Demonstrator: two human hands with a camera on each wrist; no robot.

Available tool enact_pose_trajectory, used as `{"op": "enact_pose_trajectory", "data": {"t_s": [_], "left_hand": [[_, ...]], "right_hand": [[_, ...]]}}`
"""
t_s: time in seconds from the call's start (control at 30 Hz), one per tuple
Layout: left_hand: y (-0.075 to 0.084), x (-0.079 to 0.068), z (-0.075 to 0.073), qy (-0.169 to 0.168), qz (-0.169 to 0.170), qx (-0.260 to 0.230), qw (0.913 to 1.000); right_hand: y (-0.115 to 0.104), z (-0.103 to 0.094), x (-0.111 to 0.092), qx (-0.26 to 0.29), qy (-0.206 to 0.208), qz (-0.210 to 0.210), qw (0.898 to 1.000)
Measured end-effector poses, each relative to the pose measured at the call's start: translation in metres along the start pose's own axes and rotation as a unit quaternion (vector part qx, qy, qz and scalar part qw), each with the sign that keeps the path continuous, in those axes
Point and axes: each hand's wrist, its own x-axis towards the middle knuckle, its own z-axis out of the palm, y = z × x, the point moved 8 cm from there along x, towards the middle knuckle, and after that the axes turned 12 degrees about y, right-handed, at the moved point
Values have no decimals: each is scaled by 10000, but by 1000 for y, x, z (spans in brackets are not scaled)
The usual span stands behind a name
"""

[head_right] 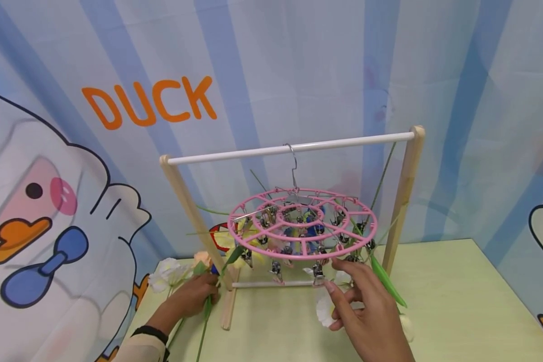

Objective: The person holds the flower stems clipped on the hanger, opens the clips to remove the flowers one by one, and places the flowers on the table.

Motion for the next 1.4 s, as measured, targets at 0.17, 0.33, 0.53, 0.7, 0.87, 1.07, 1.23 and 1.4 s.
{"op": "enact_pose_trajectory", "data": {"t_s": [0.17, 0.33, 0.53, 0.7, 0.87, 1.07, 1.23, 1.4], "left_hand": [[0, -6, 2, -284, -251, 26, 9993], [3, -14, -2, -328, -605, -229, 9974], [22, -25, -20, 115, -1129, -633, 9915], [53, -24, -39, 391, -1277, -700, 9886], [88, -5, -63, 682, -1030, -585, 9906], [128, 17, -92, 1234, -617, -692, 9880], [155, 29, -109, 1637, -283, -796, 9829], [177, 38, -128, 2183, 71, -1105, 9696]], "right_hand": [[1, -5, -2, -8, 163, -87, 9998], [1, -16, -4, -154, 402, -119, 9990], [2, -29, -4, -365, 787, -217, 9960], [5, -35, 0, -410, 1014, -289, 9936], [9, -37, 5, -534, 1084, -327, 9921], [15, -35, 11, -573, 906, -416, 9934], [22, -33, 17, -510, 710, -405, 9953], [29, -28, 20, -500, 461, -430, 9968]]}}
